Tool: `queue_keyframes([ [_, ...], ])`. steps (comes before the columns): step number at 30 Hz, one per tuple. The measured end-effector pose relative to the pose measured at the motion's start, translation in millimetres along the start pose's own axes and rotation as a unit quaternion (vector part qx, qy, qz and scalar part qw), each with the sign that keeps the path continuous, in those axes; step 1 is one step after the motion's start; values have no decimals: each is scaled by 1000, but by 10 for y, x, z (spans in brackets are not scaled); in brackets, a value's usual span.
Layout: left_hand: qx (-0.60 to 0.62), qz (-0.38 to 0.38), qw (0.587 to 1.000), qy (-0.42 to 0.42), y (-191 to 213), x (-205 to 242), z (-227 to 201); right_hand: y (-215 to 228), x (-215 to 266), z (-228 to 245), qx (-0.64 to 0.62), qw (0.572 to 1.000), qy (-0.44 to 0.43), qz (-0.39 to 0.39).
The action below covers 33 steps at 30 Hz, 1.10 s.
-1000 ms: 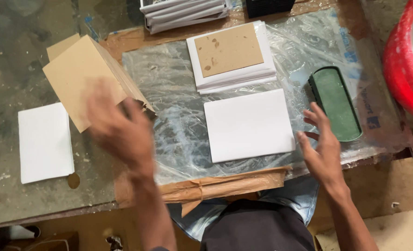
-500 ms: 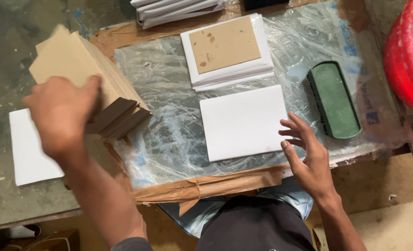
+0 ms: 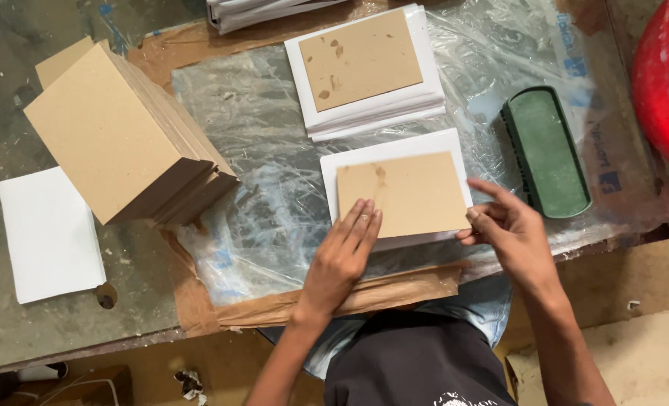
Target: The person assembles picture frames by placing a brown cardboard insert onto a white frame base and pressing it down. They then use a green rectangular tool to smooth the surface of the cardboard, ensuring it is flat and secure within the frame. The process is repeated for multiple frames on a workbench covered with plastic.
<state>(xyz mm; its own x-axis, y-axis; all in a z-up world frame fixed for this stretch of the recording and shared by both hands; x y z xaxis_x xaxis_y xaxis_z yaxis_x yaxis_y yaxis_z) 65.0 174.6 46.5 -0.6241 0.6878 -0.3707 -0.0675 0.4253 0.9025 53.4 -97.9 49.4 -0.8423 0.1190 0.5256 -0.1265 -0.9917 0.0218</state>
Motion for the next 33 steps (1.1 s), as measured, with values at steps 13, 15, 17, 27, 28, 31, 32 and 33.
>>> queue_keyframes([
  [13, -2, 63, 997, 49, -314, 105, -86, -216, -1, 89, 359, 920, 87, -128],
  [15, 3, 70, 996, 54, -307, 95, -88, -228, -12, 57, 387, 903, 132, -132],
  [17, 9, 78, 995, 59, -289, 88, -91, -225, -24, 20, 399, 892, 167, -128],
  [27, 60, 90, 991, 81, -160, -3, 56, -299, -94, 111, 609, 775, 70, -152],
  [28, 77, 81, 989, 94, -168, -49, 133, -324, -109, 158, 588, 783, 112, -170],
  [31, 6, 50, 978, 204, -166, -223, 361, -459, -72, 231, 516, 806, 230, -179],
  [32, 3, 43, 972, 232, -150, -262, 437, -511, -52, 225, 490, 812, 266, -173],
  [33, 0, 35, 965, 260, -126, -296, 515, -571, -27, 201, 485, 812, 283, -159],
])
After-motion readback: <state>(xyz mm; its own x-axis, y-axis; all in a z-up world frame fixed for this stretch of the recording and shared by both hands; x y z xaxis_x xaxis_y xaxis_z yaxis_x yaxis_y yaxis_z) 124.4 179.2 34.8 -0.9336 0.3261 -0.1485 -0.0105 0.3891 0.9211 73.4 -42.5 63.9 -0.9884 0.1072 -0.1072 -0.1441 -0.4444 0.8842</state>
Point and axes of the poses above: each hand's wrist, its own x-axis away from the middle knuckle, its own y-axis out of the back of the hand, z = x × y, the point moved 1 cm from there along -x, towards the middle knuckle, and after that the axes turned 10 degrees about -y, right-handed, at the moved point
